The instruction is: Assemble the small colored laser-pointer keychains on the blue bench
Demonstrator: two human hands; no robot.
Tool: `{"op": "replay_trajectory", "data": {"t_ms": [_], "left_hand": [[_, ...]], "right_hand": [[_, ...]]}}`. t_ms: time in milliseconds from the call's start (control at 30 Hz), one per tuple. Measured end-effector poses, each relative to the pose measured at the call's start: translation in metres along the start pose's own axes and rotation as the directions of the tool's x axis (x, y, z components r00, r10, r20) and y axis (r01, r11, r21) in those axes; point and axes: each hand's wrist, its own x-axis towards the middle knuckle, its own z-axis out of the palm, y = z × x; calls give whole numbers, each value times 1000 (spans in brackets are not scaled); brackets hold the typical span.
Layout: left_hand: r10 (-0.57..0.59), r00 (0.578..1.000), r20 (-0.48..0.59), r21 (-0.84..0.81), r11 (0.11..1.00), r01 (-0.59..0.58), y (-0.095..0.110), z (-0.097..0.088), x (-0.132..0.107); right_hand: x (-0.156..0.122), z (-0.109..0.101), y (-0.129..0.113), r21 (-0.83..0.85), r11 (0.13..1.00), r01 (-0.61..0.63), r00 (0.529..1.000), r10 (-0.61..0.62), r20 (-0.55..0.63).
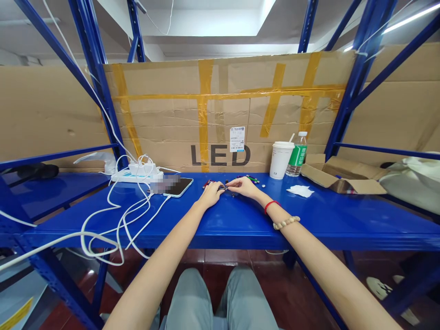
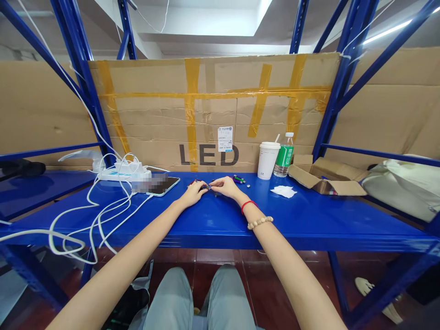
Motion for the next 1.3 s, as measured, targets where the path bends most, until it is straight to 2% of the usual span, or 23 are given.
{"op": "replay_trajectory", "data": {"t_ms": [233, 400, 767, 1067, 1300], "left_hand": [[-40, 999, 23, 82, 996, 38, 6, -5, -2], [-36, 999, 36, 124, 992, 31, 9, -7, -3], [-28, 998, 48, 136, 991, 21, 10, -9, -4], [-36, 998, 53, 163, 986, 27, 9, -7, -2], [-33, 995, 90, 224, 975, 13, 15, -9, -4]], "right_hand": [[-1, 0, 0, -105, 994, 37, 998, -32, 45], [-1, 0, 3, -100, 993, 66, 995, -58, 84], [-1, -1, 1, -135, 985, 109, 992, -100, 73], [-3, -2, -4, -155, 984, 86, 993, -73, 88], [-3, -3, -2, -244, 969, 43, 998, -33, 48]]}}
